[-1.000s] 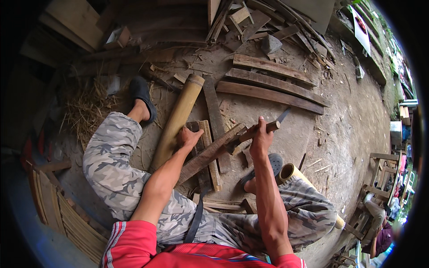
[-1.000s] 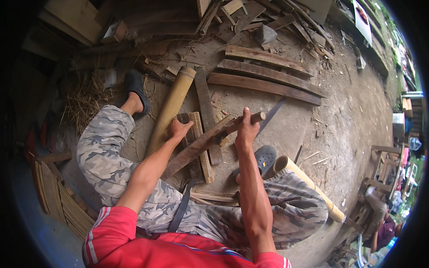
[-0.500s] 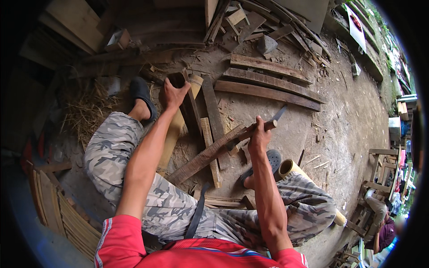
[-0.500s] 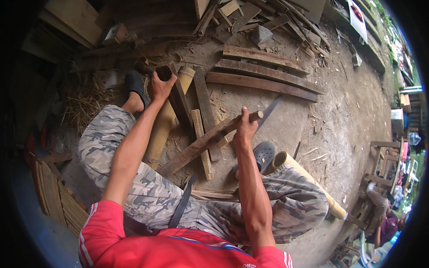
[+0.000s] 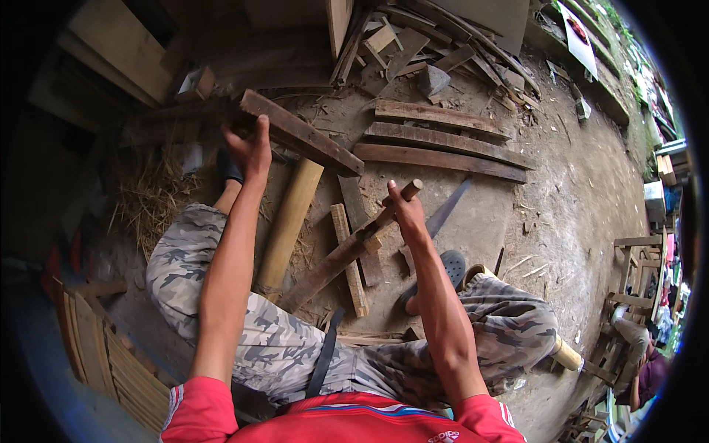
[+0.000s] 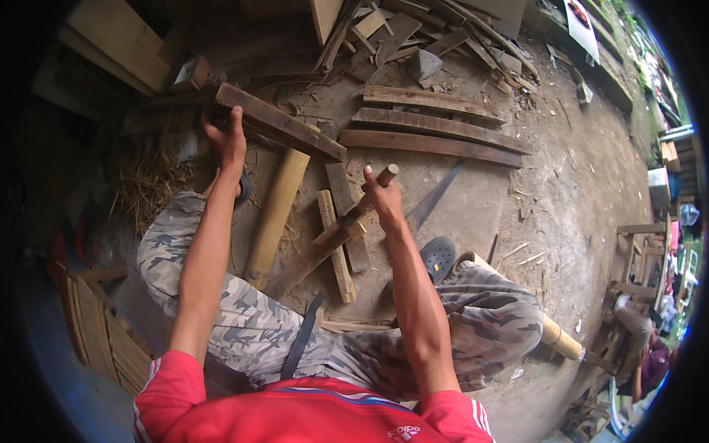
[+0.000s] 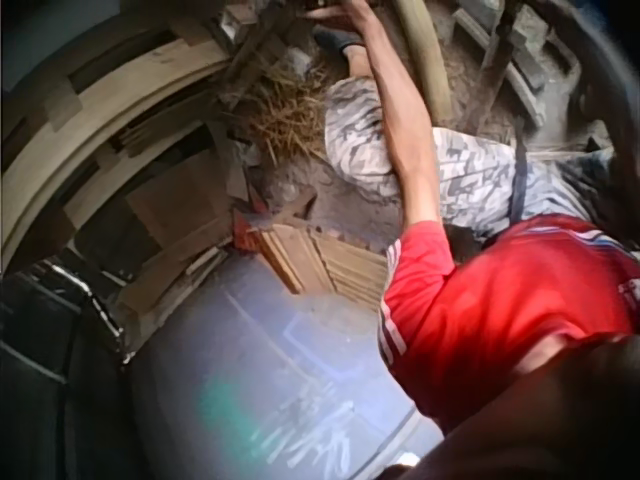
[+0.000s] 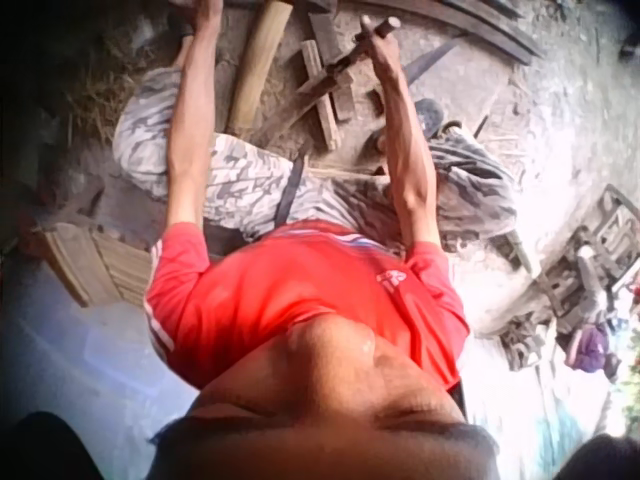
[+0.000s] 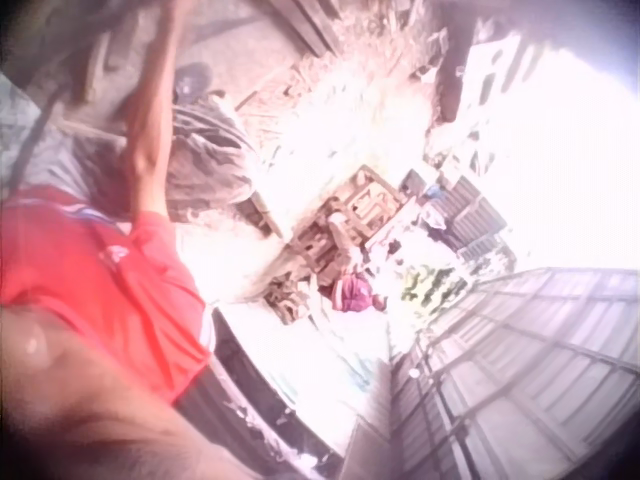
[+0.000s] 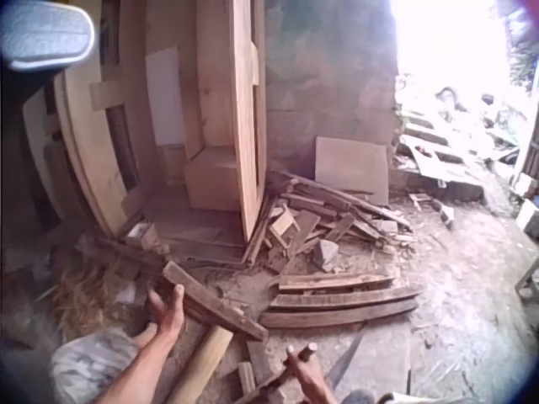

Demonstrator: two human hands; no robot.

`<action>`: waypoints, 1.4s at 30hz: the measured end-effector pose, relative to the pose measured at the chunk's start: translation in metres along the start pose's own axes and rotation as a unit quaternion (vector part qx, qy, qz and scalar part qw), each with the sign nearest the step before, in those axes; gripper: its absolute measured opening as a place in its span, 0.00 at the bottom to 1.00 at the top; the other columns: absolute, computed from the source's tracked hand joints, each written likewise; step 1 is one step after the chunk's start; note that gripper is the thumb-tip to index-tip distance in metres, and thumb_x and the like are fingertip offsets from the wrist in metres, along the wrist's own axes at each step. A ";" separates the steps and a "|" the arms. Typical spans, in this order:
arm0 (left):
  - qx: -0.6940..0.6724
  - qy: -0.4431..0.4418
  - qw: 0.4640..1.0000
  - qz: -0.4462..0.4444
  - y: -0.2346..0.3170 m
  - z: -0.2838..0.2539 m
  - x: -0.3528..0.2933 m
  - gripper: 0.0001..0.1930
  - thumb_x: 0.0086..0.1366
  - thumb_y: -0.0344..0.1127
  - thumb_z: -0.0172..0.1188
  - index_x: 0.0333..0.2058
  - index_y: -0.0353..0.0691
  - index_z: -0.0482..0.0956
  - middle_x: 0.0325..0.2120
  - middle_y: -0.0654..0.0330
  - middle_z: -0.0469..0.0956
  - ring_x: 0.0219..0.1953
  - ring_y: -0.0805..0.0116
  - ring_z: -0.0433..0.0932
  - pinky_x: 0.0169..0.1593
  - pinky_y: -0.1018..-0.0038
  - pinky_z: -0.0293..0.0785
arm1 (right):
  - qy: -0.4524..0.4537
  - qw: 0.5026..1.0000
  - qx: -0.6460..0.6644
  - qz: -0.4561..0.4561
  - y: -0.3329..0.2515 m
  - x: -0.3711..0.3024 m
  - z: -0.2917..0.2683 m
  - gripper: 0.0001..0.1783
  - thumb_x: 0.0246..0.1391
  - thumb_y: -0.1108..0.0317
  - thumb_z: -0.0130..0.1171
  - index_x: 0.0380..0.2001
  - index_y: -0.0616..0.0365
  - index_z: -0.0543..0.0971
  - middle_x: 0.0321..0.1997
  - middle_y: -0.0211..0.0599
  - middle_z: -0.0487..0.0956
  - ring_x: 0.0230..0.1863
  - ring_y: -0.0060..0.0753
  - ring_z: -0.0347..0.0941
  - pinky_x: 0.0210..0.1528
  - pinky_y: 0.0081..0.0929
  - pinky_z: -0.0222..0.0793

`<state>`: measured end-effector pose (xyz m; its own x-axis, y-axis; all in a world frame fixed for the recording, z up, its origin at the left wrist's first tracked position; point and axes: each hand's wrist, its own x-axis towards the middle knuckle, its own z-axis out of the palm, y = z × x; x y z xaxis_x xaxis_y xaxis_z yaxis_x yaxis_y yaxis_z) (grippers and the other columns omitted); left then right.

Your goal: The person sits on the floor and uses a hammer and chisel to carve and shape small wooden pieces. They repeatedly strike the chisel to remove wood shavings and refine the shape of the pieces.

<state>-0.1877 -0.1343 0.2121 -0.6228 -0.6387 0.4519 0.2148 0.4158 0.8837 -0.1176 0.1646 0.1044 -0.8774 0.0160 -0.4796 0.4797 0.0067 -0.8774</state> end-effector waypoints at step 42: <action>0.328 -0.592 0.726 -0.121 -0.007 0.036 -0.221 0.64 0.38 0.65 0.73 0.66 0.35 0.49 0.60 0.38 0.63 0.63 0.44 0.64 0.63 0.55 0.63 | 0.183 0.820 -0.502 -0.207 -0.192 -0.139 -0.150 0.34 0.39 0.51 0.70 0.44 0.60 0.69 0.40 0.51 0.80 0.42 0.52 0.78 0.43 0.42 0.73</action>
<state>-0.0782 0.0271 0.1018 -0.8760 0.0983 -0.4722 -0.1720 0.8509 0.4964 -0.0861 0.3115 0.3414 -0.9933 0.1021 0.0547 0.0696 0.9034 -0.4231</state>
